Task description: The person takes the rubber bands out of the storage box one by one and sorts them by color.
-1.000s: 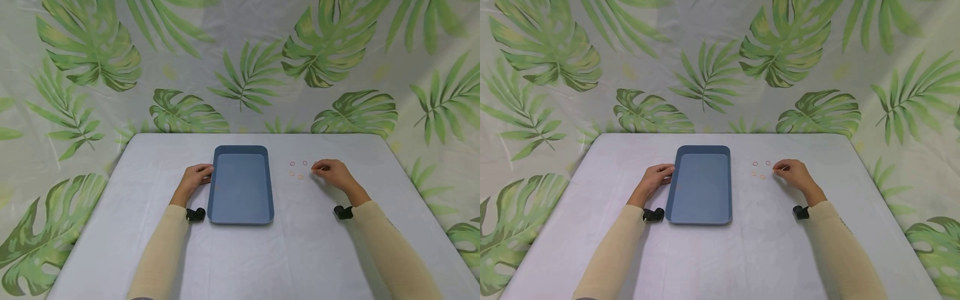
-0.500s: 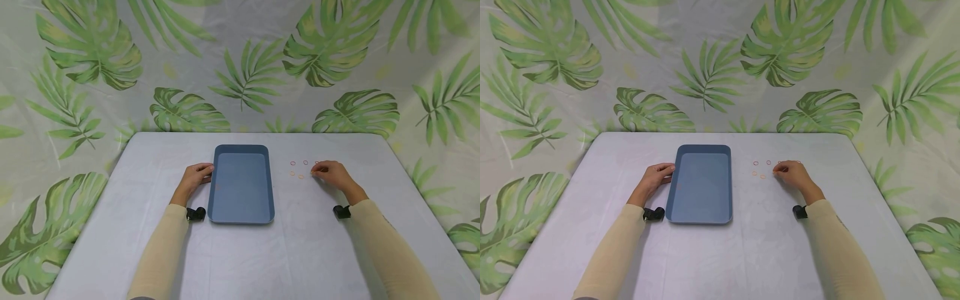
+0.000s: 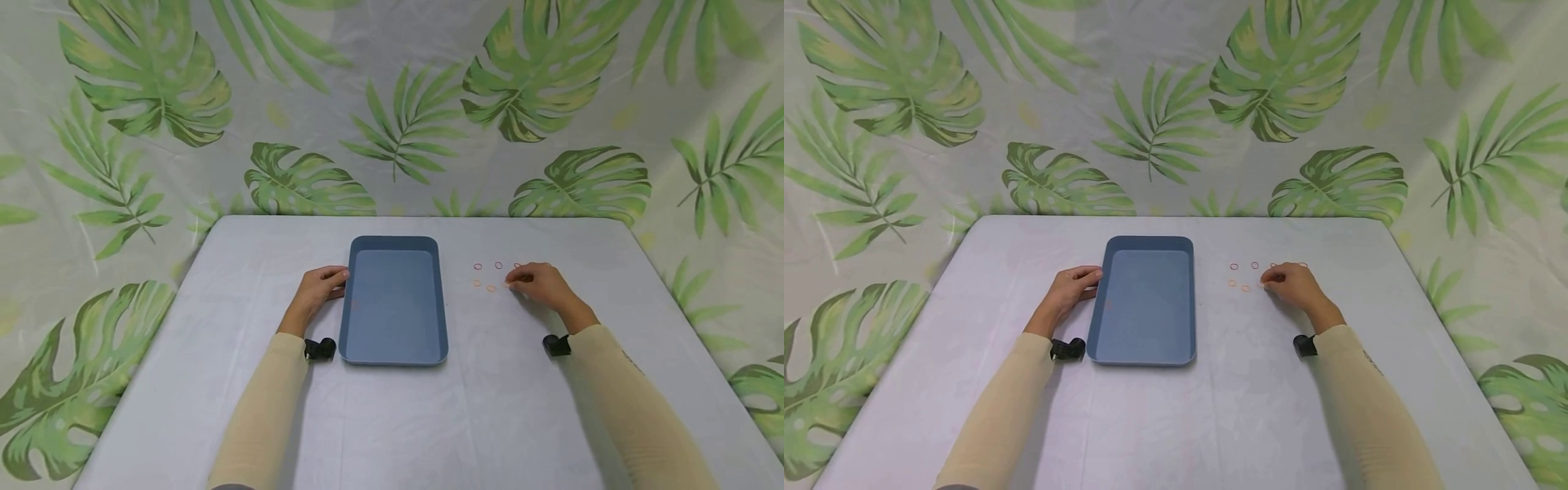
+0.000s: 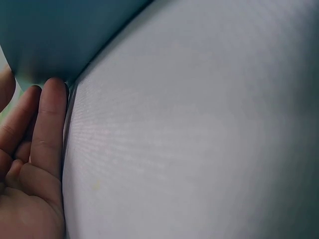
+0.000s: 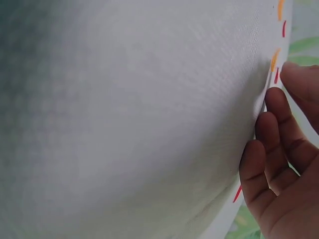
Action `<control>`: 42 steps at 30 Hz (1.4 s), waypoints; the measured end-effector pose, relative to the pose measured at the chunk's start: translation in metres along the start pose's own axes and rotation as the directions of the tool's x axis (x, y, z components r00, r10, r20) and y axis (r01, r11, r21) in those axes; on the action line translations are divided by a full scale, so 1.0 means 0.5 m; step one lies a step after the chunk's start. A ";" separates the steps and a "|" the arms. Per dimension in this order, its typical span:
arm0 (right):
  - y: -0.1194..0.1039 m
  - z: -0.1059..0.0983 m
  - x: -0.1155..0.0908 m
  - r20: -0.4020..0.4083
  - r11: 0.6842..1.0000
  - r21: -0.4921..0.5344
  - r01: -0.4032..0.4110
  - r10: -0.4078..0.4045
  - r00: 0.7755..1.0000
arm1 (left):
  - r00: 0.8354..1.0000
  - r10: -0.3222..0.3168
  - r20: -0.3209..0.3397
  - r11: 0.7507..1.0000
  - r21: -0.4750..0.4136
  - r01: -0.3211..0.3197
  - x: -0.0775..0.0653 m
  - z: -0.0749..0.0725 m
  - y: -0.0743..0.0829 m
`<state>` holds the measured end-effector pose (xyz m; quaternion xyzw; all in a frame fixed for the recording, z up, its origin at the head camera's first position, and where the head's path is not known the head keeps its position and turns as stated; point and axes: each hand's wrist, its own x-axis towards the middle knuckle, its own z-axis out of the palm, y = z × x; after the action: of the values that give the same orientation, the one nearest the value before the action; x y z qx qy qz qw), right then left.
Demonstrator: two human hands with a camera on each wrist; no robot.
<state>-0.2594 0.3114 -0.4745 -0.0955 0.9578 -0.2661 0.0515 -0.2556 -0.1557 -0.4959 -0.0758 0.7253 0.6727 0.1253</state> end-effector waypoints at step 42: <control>-0.252 -0.015 0.022 0.016 0.934 0.149 0.325 -0.331 0.943 | 1.000 -0.003 0.007 1.000 0.020 0.003 -0.002 -0.002 -0.001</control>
<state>-0.2519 0.2069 -0.4034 -0.2555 0.9054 -0.3375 0.0325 -0.2547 -0.1568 -0.4962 -0.0732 0.7313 0.6656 0.1299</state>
